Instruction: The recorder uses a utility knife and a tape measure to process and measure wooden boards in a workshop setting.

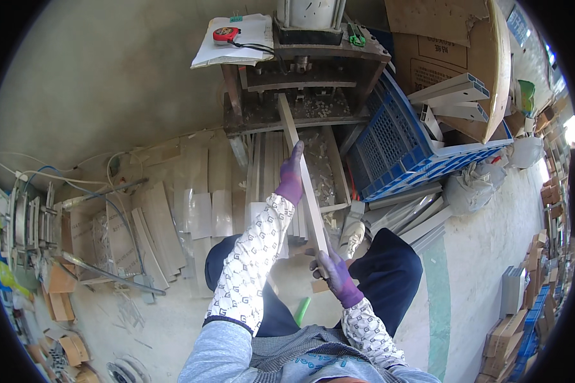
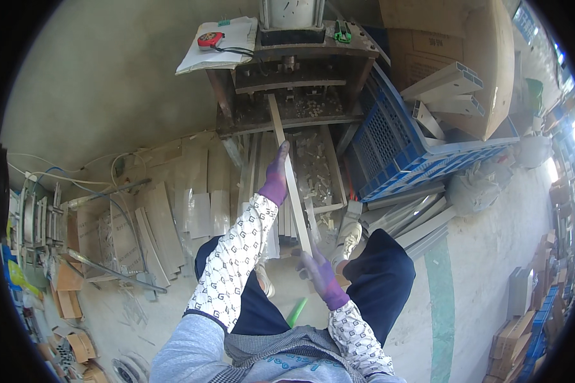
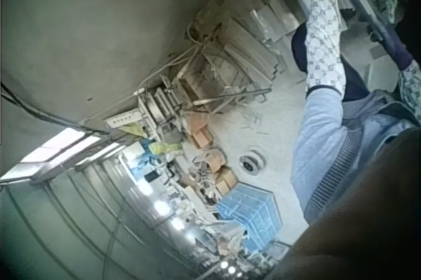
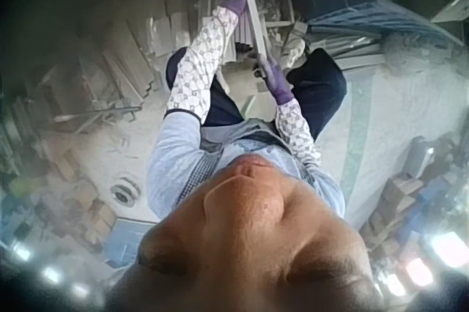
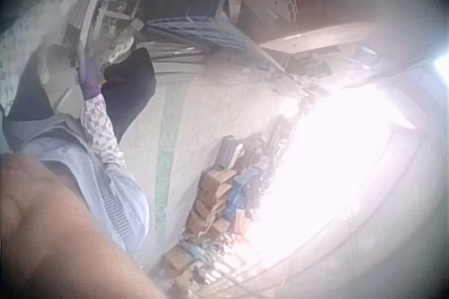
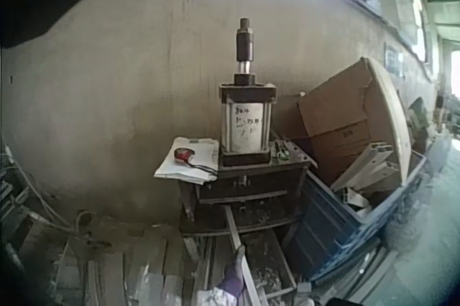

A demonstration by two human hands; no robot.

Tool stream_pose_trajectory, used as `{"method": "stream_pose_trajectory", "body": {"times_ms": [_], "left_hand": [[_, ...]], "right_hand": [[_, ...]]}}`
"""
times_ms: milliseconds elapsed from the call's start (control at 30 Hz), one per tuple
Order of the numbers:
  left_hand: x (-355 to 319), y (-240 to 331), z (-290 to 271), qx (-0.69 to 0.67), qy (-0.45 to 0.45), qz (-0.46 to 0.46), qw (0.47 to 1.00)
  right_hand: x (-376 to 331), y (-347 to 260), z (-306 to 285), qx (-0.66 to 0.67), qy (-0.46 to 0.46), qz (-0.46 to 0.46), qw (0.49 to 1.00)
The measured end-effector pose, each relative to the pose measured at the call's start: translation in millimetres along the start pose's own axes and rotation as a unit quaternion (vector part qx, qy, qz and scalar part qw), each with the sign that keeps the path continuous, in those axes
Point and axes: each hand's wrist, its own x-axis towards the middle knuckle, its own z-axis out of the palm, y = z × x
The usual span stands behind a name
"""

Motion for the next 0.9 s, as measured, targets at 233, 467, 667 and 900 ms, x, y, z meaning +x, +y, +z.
{"method": "stream_pose_trajectory", "body": {"times_ms": [233, 467, 667, 900], "left_hand": [[5, -3, -1, -0.027, 0.013, 0.042, 0.999], [-18, -20, -46, 0.145, -0.035, 0.06, 0.987], [-30, -3, -49, 0.094, -0.023, 0.114, 0.989], [-60, 9, -33, 0.035, -0.039, 0.086, 0.995]], "right_hand": [[12, 10, 5, 0.012, 0.041, -0.002, 0.999], [26, -20, 58, 0.062, 0.069, 0.003, 0.996], [94, -36, 61, -0.261, 0.092, -0.486, 0.829], [76, -46, 63, -0.058, 0.04, -0.086, 0.994]]}}
